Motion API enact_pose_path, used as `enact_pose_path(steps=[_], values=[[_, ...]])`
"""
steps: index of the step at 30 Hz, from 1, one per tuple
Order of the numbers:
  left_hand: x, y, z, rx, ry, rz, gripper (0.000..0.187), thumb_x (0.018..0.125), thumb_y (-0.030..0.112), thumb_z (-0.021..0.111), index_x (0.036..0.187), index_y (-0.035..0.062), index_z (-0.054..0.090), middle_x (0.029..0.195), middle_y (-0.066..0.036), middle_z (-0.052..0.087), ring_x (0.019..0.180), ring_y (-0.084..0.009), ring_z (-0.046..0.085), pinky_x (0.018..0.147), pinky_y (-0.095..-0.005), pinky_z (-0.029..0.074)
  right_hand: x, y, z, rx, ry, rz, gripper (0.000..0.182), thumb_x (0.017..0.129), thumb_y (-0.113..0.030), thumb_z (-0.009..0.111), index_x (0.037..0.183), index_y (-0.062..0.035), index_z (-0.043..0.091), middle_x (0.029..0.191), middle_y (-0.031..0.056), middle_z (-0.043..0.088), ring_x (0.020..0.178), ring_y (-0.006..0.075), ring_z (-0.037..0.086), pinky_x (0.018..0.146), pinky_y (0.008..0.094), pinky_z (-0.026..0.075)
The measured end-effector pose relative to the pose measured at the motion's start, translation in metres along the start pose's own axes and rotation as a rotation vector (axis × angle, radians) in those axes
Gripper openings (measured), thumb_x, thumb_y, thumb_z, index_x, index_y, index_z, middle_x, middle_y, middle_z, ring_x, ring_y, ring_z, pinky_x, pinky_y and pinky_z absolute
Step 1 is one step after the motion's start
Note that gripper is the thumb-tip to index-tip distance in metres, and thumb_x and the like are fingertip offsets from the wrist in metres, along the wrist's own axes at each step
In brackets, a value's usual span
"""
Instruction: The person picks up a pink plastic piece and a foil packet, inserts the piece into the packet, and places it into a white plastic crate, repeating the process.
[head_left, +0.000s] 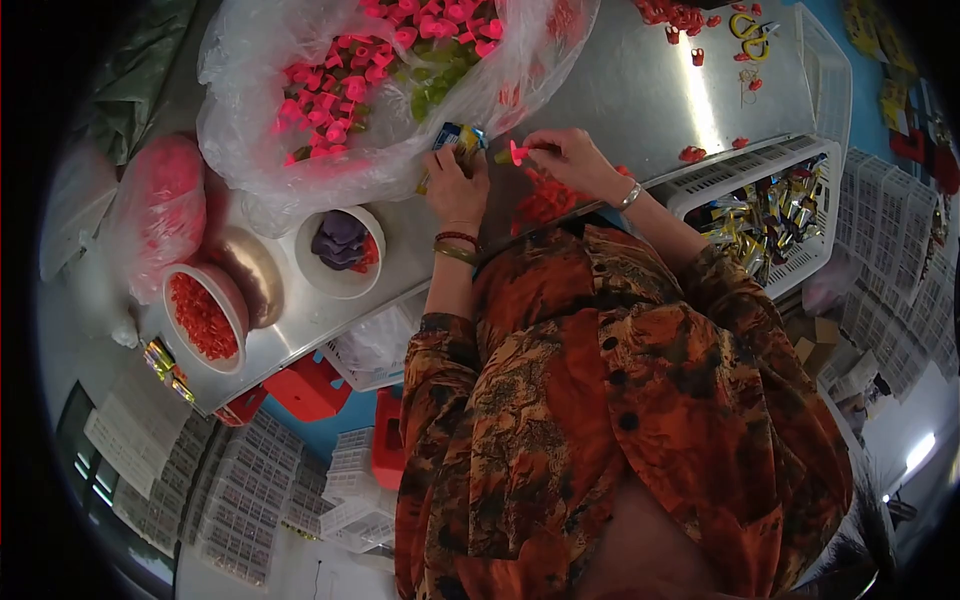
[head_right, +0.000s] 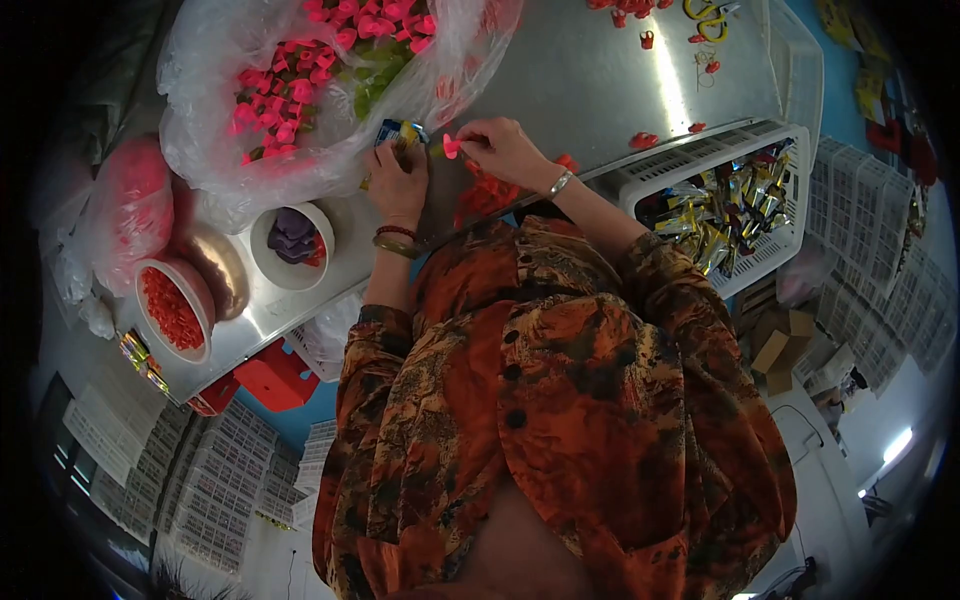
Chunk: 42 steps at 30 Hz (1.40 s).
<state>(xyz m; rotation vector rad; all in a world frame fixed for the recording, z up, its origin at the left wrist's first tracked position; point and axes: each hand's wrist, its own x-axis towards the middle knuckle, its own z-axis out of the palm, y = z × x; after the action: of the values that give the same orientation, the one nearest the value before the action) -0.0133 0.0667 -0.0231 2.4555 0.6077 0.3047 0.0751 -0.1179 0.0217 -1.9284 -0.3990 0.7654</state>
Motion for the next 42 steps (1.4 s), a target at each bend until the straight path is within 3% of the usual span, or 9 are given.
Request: enact_pose_path(steps=[5,8,11,14,29,32,35,38,42], values=[[0.0,-0.01,0.01,-0.001,0.009,0.002,0.024,0.087,0.024,0.067,0.105,0.0118,0.056,0.099,-0.012,0.057,0.082,-0.0379,0.063,0.065,-0.0485,0.052,0.013,-0.009,0.003,0.066,-0.029,0.051,0.019,0.094,-0.012,0.061,0.105,0.0031,0.066,0.072,0.0009,0.062,0.065,0.0052,0.056,0.061,0.0238,0.049],[0.004,-0.015,0.013,-0.05,0.051,0.012,0.018,0.088,0.021,0.067,0.1,0.0106,0.06,0.095,-0.012,0.059,0.08,-0.037,0.063,0.064,-0.0471,0.051,0.021,-0.003,0.006,0.082,0.015,0.041,0.02,0.088,-0.012,0.063,0.101,0.0007,0.07,0.072,0.0129,0.068,0.063,0.0151,0.066,0.062,0.0317,0.052],[0.005,-0.017,0.008,-0.155,0.036,-0.025,0.011,0.088,0.018,0.067,0.094,0.0086,0.063,0.089,-0.013,0.06,0.077,-0.0359,0.063,0.064,-0.0454,0.051,0.029,0.002,0.007,0.044,0.047,0.024,0.02,0.088,-0.013,0.063,0.101,0.0003,0.07,0.073,0.0123,0.068,0.063,0.0149,0.065,0.062,0.0316,0.052],[0.003,-0.021,0.01,-0.168,0.078,0.008,0.007,0.088,0.014,0.066,0.091,0.0069,0.065,0.086,-0.013,0.061,0.074,-0.0348,0.062,0.063,-0.0439,0.05,0.037,0.003,0.009,0.0,0.043,0.014,0.02,0.093,-0.013,0.062,0.105,0.0028,0.066,0.073,0.001,0.063,0.066,0.0058,0.058,0.062,0.0245,0.05],[-0.015,-0.027,0.003,-0.3,0.134,0.131,0.01,0.088,0.003,0.065,0.098,0.0031,0.066,0.096,-0.014,0.063,0.085,-0.0362,0.062,0.074,-0.0425,0.05,0.046,0.006,0.021,0.045,-0.074,0.063,0.017,0.091,-0.008,0.061,0.105,0.001,0.066,0.077,0.0029,0.064,0.07,0.0068,0.06,0.062,0.0246,0.05],[-0.014,-0.022,-0.005,-0.221,0.158,0.241,0.011,0.088,0.002,0.065,0.099,0.0035,0.066,0.1,-0.013,0.063,0.09,-0.0352,0.061,0.079,-0.042,0.048,0.039,-0.003,0.02,-0.141,0.009,-0.139,0.017,0.088,-0.005,0.062,0.103,0.0004,0.066,0.08,0.008,0.065,0.068,0.0153,0.063,0.063,0.0291,0.051],[-0.013,-0.014,-0.012,-0.161,0.162,0.328,0.013,0.087,0.002,0.066,0.1,0.0046,0.065,0.105,-0.012,0.064,0.096,-0.0346,0.06,0.083,-0.0421,0.047,0.033,-0.013,0.024,-0.153,0.155,-0.427,0.015,0.08,-0.003,0.063,0.094,-0.0006,0.067,0.077,0.0164,0.064,0.071,0.0348,0.064,0.065,0.0402,0.052],[-0.013,-0.005,-0.015,-0.192,0.169,0.364,0.015,0.087,0.001,0.066,0.101,0.0049,0.064,0.109,-0.012,0.063,0.101,-0.0332,0.061,0.088,-0.042,0.046,0.027,-0.014,0.027,-0.233,0.235,-0.586,0.013,0.078,-0.001,0.063,0.091,-0.0009,0.066,0.076,0.0167,0.062,0.073,0.0366,0.063,0.064,0.0428,0.051],[-0.014,0.002,-0.017,-0.244,0.157,0.409,0.015,0.088,-0.001,0.064,0.102,0.0037,0.063,0.112,-0.013,0.064,0.104,-0.0336,0.061,0.089,-0.0435,0.046,0.012,-0.023,0.024,-0.087,0.228,-0.423,0.009,0.078,-0.001,0.064,0.087,-0.0011,0.067,0.075,0.0163,0.062,0.073,0.0361,0.064,0.064,0.0406,0.052]])
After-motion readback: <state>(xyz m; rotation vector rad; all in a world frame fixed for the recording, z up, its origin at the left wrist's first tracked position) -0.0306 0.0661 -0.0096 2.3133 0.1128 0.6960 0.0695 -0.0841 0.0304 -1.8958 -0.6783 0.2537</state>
